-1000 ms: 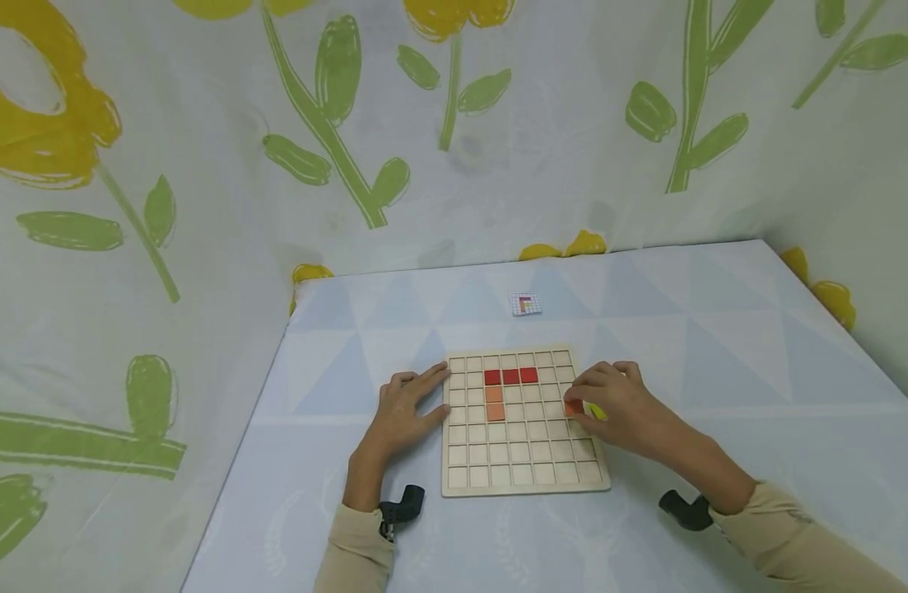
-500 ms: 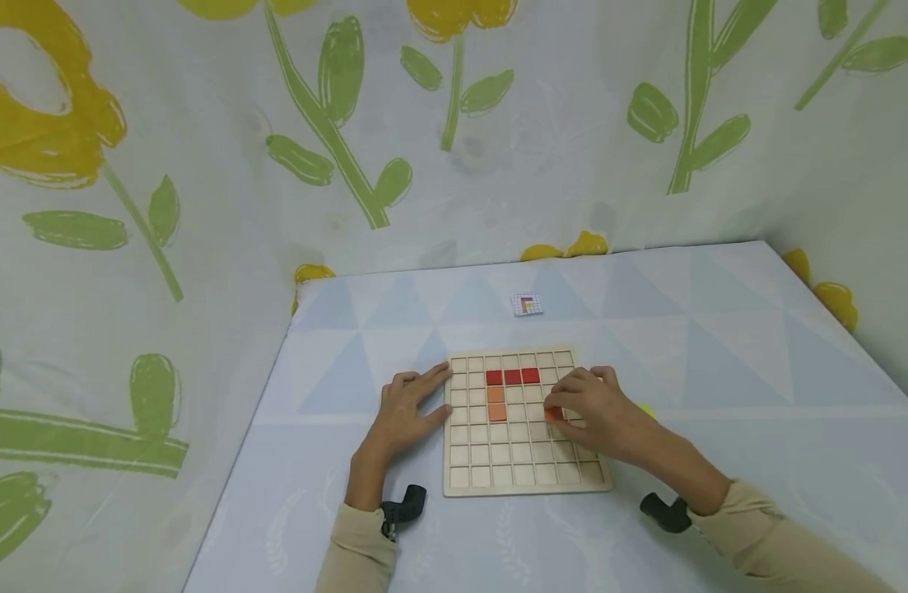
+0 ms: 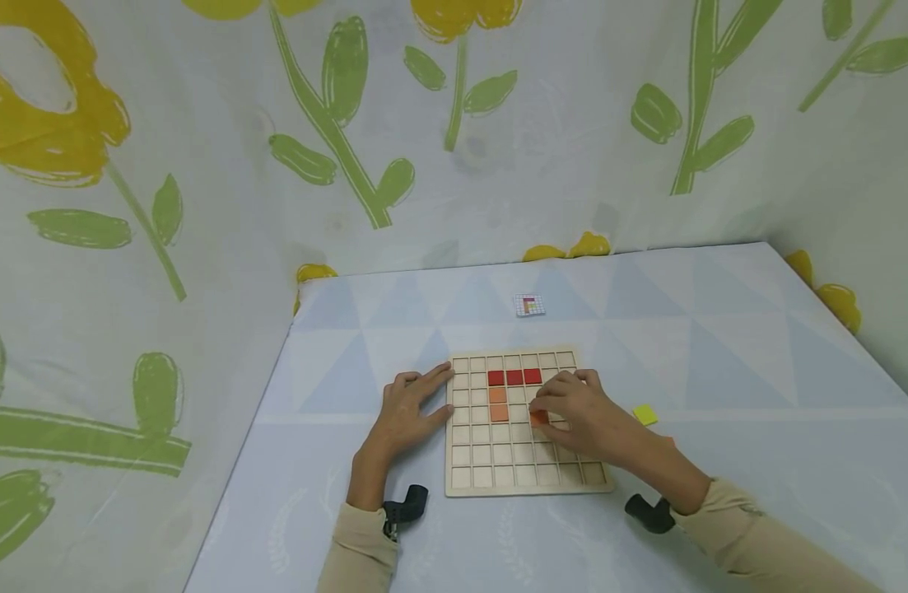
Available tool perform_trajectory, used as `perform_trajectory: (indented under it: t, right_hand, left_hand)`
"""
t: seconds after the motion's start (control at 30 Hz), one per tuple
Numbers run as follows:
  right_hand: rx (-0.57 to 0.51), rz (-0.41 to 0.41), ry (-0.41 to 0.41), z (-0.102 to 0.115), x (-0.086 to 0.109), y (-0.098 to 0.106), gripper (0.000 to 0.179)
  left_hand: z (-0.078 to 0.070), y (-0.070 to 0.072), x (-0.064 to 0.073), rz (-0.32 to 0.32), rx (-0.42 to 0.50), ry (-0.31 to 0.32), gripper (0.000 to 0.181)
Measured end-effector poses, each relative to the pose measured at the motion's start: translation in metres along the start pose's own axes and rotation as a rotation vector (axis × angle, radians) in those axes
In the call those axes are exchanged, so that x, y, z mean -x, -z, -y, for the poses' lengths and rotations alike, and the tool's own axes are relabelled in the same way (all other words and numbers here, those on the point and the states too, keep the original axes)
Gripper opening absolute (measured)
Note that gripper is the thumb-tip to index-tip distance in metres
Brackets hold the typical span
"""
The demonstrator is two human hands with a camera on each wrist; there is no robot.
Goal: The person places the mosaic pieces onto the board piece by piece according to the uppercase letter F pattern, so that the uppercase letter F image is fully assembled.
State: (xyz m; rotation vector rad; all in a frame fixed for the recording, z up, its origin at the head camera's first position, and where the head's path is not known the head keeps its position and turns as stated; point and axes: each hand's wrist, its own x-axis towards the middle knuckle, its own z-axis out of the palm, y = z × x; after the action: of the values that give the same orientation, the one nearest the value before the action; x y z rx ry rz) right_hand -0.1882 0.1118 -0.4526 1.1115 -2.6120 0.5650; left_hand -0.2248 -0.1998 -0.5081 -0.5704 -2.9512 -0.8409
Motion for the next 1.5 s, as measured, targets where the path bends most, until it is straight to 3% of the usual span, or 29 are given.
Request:
perform_trajectory:
  t: [0.23,0.9,1.3,1.5]
  right_hand:
    - [-0.030,-0.008,0.021,0.005,-0.005,-0.006,0.017]
    - [-0.048,0.096,-0.030,0.022,-0.022,-0.025,0.016]
    - [0.063,0.151,-0.022,0.028,-0.028,-0.034,0.014]
    - [0.057,0.158,-0.022,0.028,-0.029,-0.037,0.014]
  left_hand:
    - [0.001,-0.001,0.000,0.000,-0.003,0.000,0.059]
    - [-0.001,0.002,0.000,0.019,0.005,0.003,0.059]
    - [-0.004,0.003,0.001,0.009,0.005,0.005,0.059]
    - [-0.002,0.003,0.001,0.017,0.010,0.007,0.059]
